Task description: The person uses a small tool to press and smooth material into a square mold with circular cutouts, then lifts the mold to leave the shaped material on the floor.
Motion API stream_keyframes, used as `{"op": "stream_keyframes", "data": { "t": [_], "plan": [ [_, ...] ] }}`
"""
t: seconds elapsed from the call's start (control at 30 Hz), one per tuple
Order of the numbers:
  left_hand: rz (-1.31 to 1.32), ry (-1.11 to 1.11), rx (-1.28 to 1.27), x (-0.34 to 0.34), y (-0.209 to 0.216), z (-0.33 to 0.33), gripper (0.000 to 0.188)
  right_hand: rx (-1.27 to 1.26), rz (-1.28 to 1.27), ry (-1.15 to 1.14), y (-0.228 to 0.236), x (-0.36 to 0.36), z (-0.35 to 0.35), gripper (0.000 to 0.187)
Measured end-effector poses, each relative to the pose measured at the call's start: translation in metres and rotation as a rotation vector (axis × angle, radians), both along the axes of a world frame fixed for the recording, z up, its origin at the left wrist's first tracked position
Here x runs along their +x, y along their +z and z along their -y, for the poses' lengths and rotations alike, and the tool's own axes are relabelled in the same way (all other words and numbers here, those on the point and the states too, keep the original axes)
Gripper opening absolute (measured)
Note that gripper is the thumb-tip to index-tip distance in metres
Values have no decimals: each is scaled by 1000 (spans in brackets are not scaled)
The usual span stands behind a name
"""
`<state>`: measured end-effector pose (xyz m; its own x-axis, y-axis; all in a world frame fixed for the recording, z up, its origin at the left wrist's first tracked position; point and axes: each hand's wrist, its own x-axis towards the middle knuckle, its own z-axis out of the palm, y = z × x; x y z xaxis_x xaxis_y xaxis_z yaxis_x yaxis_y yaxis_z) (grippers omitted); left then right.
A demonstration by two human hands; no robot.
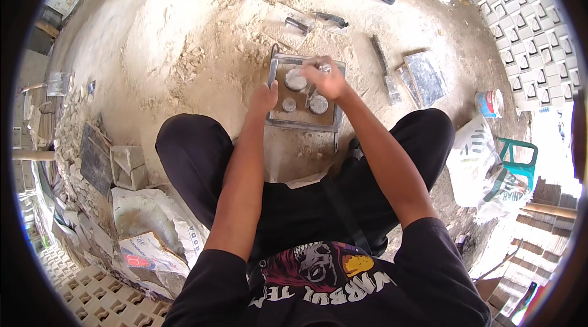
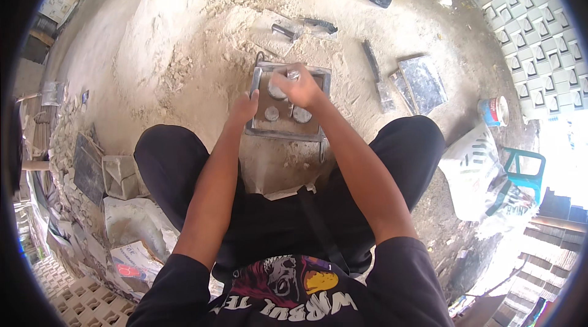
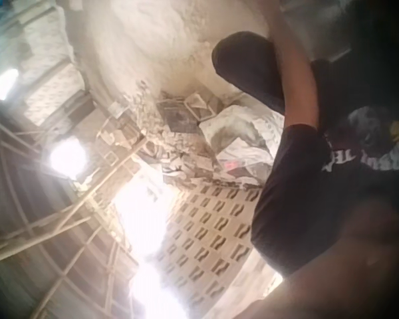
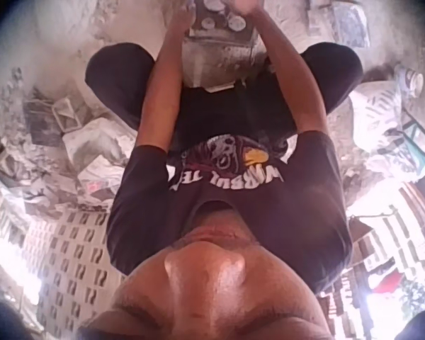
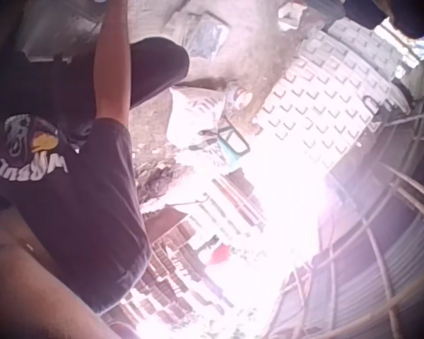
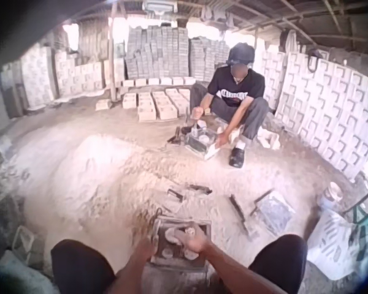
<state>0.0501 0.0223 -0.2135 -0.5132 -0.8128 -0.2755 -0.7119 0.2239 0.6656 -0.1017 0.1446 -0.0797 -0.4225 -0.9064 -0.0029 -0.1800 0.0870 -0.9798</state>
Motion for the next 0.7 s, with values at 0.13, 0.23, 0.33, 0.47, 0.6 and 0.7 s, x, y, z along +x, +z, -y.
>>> {"op": "stream_keyframes", "data": {
  "t": [0.13,0.23,0.33,0.47,0.6,0.7],
  "plan": [
    [14,-26,2,6,-7,9,69,-42,502,-131,18,-2,9,32],
    [2,-16,21,4,-13,7,69,-137,341,-104,3,29,0,22],
    [12,-30,44,-1,-17,12,68,-85,335,-47,-11,12,8,19],
    [16,-54,66,6,-29,22,65,-112,340,4,-7,21,9,25],
    [-28,-123,86,4,-12,17,60,-157,503,-172,2,33,16,15],
    [-23,-92,70,12,0,12,58,-95,425,-114,25,48,9,16]
  ]
}}
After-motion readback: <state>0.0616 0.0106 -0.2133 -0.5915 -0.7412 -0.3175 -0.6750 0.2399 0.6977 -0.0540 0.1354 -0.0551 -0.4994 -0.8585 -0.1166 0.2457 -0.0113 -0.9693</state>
